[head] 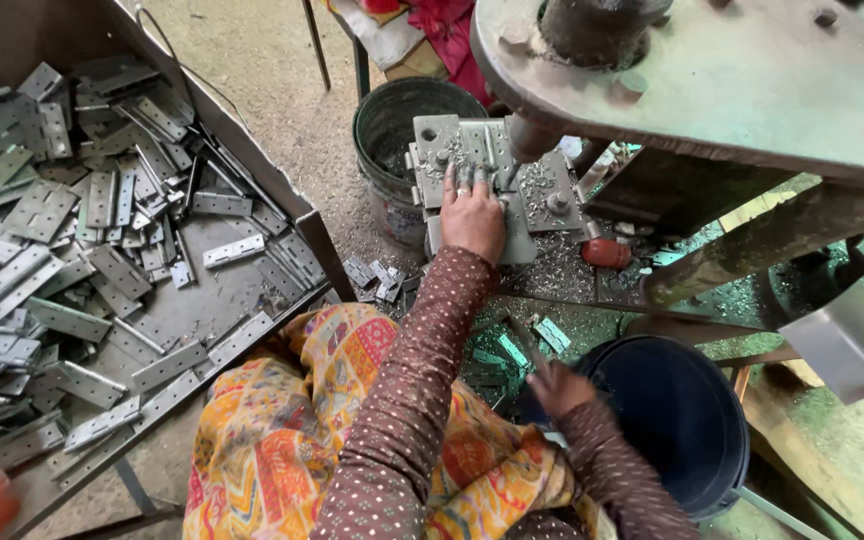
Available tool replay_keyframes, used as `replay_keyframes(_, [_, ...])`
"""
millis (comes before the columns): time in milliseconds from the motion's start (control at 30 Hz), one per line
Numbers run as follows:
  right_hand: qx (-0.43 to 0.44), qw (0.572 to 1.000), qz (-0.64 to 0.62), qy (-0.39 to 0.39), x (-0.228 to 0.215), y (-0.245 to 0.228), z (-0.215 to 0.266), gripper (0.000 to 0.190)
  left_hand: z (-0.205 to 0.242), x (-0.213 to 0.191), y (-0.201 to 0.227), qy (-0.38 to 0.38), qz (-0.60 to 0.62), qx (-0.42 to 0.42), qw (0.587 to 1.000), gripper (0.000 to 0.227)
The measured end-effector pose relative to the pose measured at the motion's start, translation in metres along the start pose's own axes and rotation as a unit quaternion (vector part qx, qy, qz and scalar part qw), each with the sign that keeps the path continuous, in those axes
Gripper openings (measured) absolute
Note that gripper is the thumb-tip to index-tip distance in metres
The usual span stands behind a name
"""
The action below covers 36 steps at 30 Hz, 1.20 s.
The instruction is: The person operates a drill press to process metal hinge components. They pick up individual pieces from a metal bin, place them into the machine's jig, and activate the drill. After processing, they remove the pieces and place them into a pile.
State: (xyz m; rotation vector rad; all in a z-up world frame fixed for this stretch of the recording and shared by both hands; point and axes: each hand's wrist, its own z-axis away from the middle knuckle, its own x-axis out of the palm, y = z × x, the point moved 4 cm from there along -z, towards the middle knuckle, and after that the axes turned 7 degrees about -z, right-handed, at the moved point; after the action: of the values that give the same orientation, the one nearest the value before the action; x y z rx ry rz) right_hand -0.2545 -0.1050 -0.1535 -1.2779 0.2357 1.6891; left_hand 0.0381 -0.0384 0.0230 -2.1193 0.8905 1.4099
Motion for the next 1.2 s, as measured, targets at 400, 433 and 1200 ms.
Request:
replay_keyframes(400, [-0.128, 0.990, 0.049, 0.045, -0.062, -0.027, 0.017, 0.057, 0.068, -0.055, 0.016, -0.025, 0.033, 0.069, 0.997, 0.034])
replay_keyframes(433, [-0.101, 0.992, 0.068, 0.029, -0.065, -0.030, 0.026, 0.058, 0.090, -0.061, 0.022, 0.004, 0.046, 0.061, 0.997, 0.027])
replay_keyframes(1200, [-0.028, 0.996, 0.073, -0.033, -0.088, -0.066, 0.044, 0.060, 0.072, -0.036, -0.007, 0.176, -0.080, 0.016, 0.981, 0.043])
